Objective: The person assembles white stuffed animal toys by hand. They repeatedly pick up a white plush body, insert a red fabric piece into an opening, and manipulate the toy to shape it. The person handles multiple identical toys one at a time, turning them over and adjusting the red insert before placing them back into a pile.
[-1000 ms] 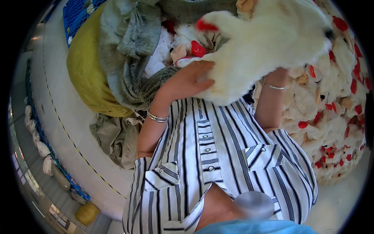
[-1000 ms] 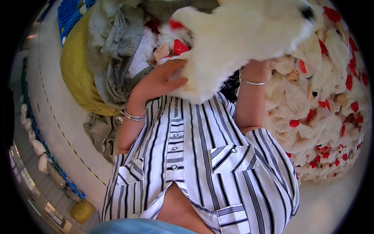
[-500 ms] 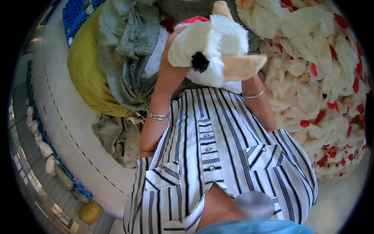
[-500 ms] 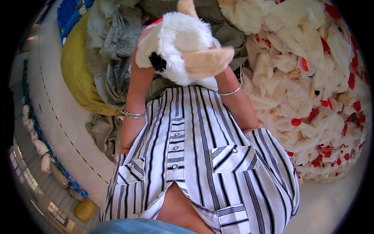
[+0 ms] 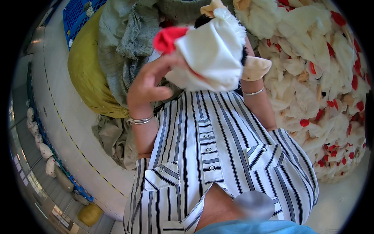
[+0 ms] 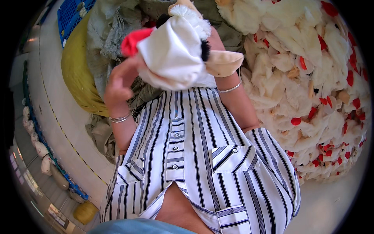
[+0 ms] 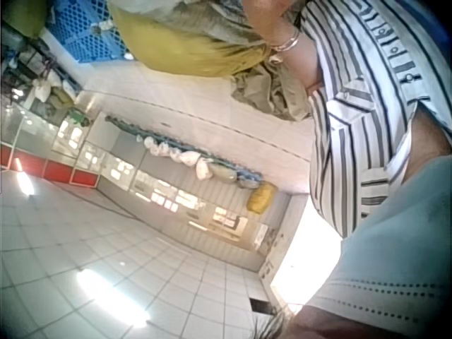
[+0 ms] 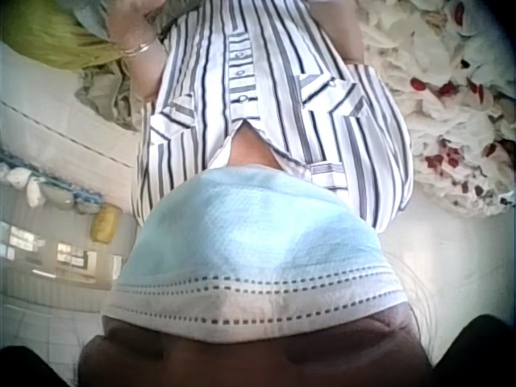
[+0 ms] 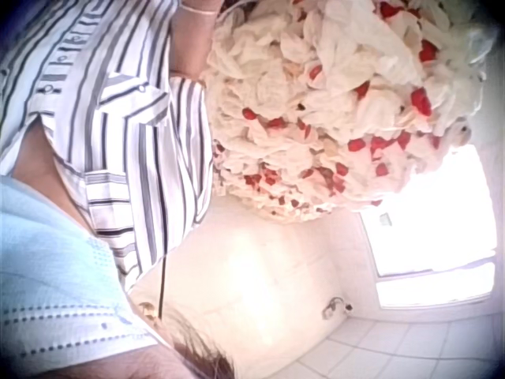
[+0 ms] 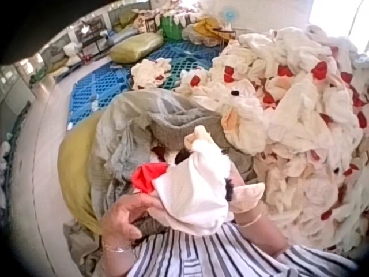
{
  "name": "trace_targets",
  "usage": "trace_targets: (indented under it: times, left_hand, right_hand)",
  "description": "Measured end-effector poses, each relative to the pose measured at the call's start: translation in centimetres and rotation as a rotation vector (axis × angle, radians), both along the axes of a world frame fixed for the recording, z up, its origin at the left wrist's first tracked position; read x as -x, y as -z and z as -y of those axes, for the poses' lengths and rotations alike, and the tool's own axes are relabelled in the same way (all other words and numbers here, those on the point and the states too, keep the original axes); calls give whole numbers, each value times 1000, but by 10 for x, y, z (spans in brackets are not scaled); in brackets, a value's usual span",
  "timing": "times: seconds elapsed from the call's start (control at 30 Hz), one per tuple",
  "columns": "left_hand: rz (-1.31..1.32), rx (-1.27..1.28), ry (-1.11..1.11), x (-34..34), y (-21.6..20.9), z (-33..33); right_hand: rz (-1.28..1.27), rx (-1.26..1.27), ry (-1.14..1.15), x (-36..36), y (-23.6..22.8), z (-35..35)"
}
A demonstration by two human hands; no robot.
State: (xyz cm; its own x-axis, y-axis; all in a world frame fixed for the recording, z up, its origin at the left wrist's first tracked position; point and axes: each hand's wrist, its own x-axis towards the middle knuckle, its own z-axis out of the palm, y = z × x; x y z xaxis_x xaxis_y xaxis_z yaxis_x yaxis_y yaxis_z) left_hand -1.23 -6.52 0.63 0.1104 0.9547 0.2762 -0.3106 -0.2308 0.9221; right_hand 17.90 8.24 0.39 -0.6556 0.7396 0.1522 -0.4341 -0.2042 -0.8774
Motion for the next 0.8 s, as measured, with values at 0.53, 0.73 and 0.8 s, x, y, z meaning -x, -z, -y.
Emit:
trace_targets:
  times: [0.53, 0.73, 0.8]
  left_hand:
    - [-335, 250, -304, 4, 51, -11]
    - [175, 546, -820, -1, 20, -14]
    - [302, 471, -829, 7, 23, -11]
  right_hand:
    - [337, -728, -80, 27, -11, 5]
    - [185, -391, -107, 13, 23, -8]
    - [193, -46, -214, 6, 28, -14]
